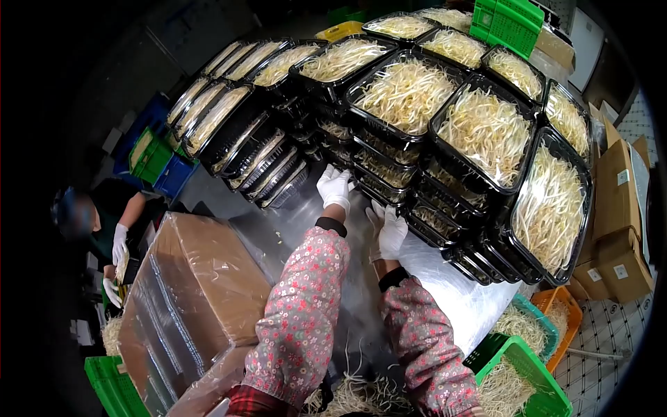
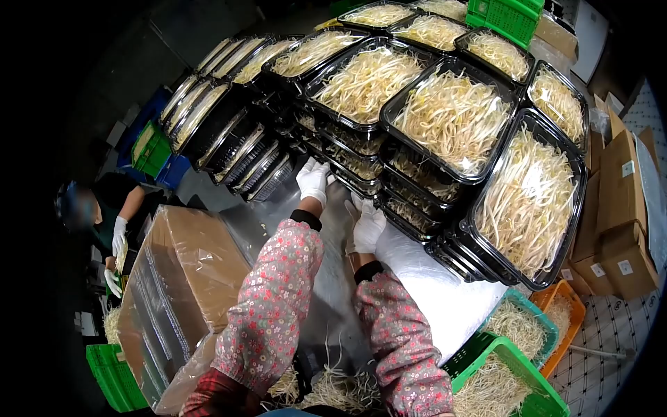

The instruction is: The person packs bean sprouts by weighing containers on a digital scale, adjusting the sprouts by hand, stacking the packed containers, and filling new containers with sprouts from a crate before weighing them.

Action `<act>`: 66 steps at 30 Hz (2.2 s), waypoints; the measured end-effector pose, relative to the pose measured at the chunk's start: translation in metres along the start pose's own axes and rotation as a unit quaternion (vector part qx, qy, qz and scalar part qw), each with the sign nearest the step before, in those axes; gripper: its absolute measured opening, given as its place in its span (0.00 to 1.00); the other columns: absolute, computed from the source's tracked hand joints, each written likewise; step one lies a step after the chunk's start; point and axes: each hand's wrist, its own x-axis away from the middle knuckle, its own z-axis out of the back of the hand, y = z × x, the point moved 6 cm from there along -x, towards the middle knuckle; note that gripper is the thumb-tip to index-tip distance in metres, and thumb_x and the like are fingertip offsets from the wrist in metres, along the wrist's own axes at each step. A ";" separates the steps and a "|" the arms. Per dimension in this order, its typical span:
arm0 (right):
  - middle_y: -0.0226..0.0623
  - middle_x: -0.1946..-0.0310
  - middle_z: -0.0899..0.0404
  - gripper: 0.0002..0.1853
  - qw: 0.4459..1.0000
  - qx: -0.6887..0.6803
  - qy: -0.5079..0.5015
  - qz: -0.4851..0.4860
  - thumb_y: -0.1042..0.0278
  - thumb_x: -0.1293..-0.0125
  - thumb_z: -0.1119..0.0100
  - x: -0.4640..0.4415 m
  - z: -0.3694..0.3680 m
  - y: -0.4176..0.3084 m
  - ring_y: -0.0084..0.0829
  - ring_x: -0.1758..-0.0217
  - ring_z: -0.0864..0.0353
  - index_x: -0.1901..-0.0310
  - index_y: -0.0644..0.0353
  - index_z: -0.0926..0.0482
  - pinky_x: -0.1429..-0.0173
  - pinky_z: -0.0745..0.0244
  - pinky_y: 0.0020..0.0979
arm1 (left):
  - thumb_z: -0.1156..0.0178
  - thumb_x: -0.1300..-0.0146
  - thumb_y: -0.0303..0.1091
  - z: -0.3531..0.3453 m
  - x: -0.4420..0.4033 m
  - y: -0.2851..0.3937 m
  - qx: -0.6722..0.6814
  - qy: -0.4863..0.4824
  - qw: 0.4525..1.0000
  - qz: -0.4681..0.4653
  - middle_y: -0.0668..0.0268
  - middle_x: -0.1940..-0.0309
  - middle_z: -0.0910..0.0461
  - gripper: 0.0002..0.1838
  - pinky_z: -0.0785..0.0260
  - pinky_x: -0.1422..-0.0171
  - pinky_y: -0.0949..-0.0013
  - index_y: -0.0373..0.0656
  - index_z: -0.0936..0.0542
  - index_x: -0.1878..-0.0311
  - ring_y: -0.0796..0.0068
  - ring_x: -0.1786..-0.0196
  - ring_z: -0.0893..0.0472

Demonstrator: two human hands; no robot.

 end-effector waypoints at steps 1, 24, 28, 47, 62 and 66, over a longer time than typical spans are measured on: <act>0.43 0.46 0.19 0.15 1.000 0.003 0.003 0.006 0.71 0.22 0.54 -0.001 0.000 -0.001 0.36 0.46 0.16 0.41 0.70 0.27 0.46 0.17 0.37 | 0.44 0.36 0.14 -0.001 -0.001 -0.001 0.008 -0.001 1.000 0.001 0.46 0.30 0.34 0.39 0.18 0.53 0.63 0.34 0.46 0.23 0.60 0.43 0.19; 0.42 0.46 0.21 0.21 0.906 0.375 -0.195 -0.030 0.61 0.22 0.54 0.176 0.049 0.006 0.29 0.44 0.22 0.35 0.64 0.28 0.37 0.27 0.31 | 0.52 0.33 0.61 0.155 0.247 -0.018 -0.794 -0.070 0.602 -0.038 0.49 0.19 0.64 0.48 0.64 0.21 0.35 0.43 0.56 0.20 0.41 0.19 0.62; 0.44 0.42 0.20 0.21 0.830 0.503 -0.238 -0.011 0.61 0.26 0.48 0.235 0.059 -0.007 0.36 0.38 0.23 0.40 0.66 0.23 0.31 0.32 0.34 | 0.50 0.33 0.53 0.157 0.308 -0.013 -0.824 -0.206 0.525 0.051 0.48 0.22 0.52 0.39 0.51 0.24 0.38 0.41 0.41 0.25 0.40 0.22 0.49; 0.36 0.54 0.16 0.15 0.850 0.490 -0.192 0.021 0.71 0.26 0.46 0.419 0.108 -0.204 0.26 0.52 0.18 0.42 0.65 0.20 0.47 0.23 0.26 | 0.35 0.40 0.41 0.389 0.572 0.157 -0.582 -0.147 0.760 -0.249 0.54 0.29 0.35 0.32 0.46 0.22 0.52 0.44 0.28 0.33 0.51 0.25 0.39; 0.37 0.59 0.14 0.14 0.875 0.414 0.146 0.205 0.69 0.26 0.45 0.591 0.257 -0.453 0.22 0.62 0.16 0.44 0.65 0.20 0.56 0.19 0.25 | 0.35 0.38 0.36 0.306 0.490 0.065 -0.518 -0.136 0.759 -0.372 0.57 0.57 0.16 0.11 0.27 0.44 0.62 0.41 0.15 0.56 0.56 0.52 0.18; 0.37 0.57 0.15 0.17 0.859 0.350 0.260 0.268 0.64 0.26 0.44 0.651 0.321 -0.521 0.25 0.62 0.15 0.41 0.63 0.22 0.56 0.18 0.26 | 0.32 0.41 0.35 0.308 0.485 0.063 -0.541 -0.099 0.757 -0.352 0.56 0.54 0.16 0.14 0.29 0.40 0.61 0.39 0.15 0.54 0.57 0.48 0.19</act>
